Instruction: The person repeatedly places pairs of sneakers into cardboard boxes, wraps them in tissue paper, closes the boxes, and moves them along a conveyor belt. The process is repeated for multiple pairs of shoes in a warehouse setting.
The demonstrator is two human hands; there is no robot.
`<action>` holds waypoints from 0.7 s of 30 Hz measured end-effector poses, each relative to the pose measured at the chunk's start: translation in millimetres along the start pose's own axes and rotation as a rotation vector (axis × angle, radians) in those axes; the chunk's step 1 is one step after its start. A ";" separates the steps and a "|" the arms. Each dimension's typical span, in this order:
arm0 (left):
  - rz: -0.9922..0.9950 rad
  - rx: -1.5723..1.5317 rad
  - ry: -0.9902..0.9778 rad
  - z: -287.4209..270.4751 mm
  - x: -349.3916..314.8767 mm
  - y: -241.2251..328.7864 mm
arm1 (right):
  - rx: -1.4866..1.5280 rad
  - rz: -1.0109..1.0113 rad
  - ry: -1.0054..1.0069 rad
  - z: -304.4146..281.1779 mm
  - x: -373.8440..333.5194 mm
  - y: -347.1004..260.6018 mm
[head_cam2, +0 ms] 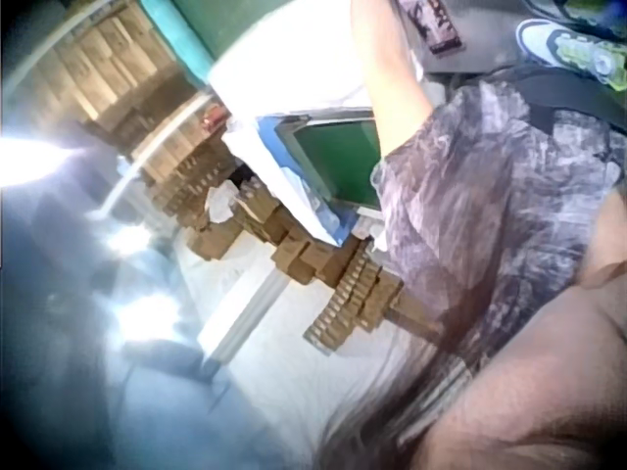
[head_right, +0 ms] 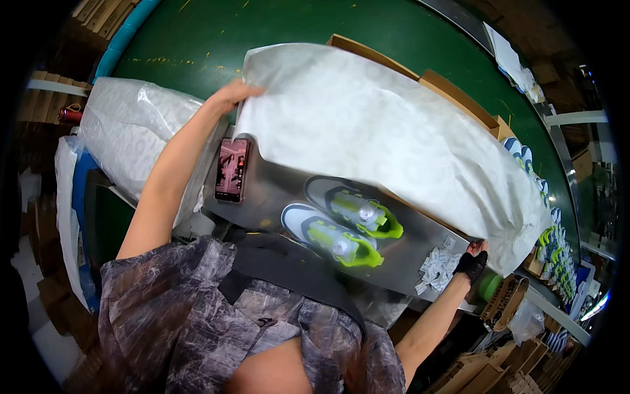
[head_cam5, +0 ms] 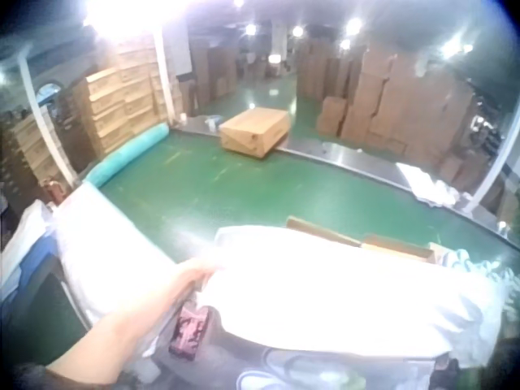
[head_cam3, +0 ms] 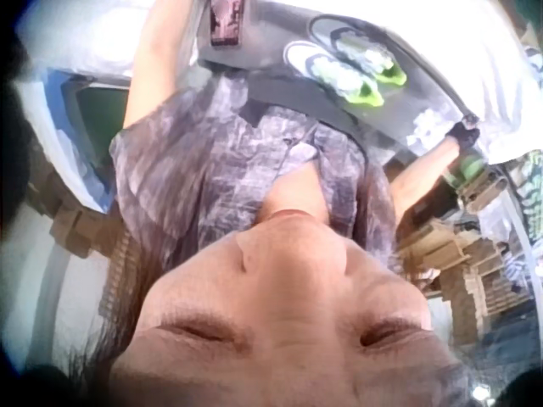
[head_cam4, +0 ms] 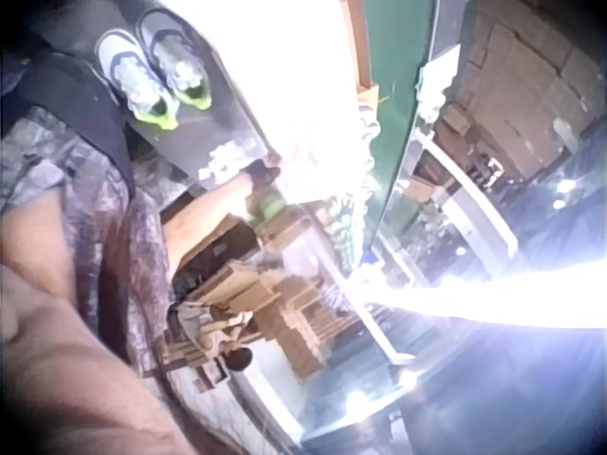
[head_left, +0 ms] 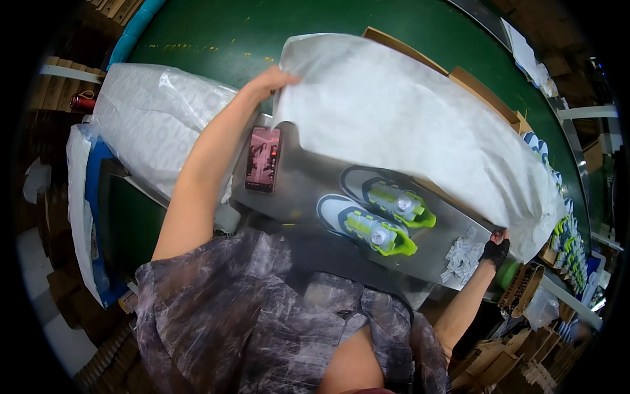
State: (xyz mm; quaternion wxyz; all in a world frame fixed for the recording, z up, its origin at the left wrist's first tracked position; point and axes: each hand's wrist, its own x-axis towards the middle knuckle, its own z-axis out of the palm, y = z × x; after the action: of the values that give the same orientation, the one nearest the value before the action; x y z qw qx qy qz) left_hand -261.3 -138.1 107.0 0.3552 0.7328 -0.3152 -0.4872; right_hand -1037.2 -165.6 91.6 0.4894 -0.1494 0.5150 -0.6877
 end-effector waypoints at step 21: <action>0.585 0.475 0.274 -56.1 -19.1 83.0 | -1.052 -0.417 -1.149 291.6 -309.1 31.0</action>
State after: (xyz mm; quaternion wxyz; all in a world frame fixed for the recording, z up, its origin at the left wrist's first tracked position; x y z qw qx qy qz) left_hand -224.6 -156.2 200.4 0.3384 0.7322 -0.5640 -0.1768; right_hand -667.0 -73.6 281.3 0.4047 -0.7836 0.4008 -0.2481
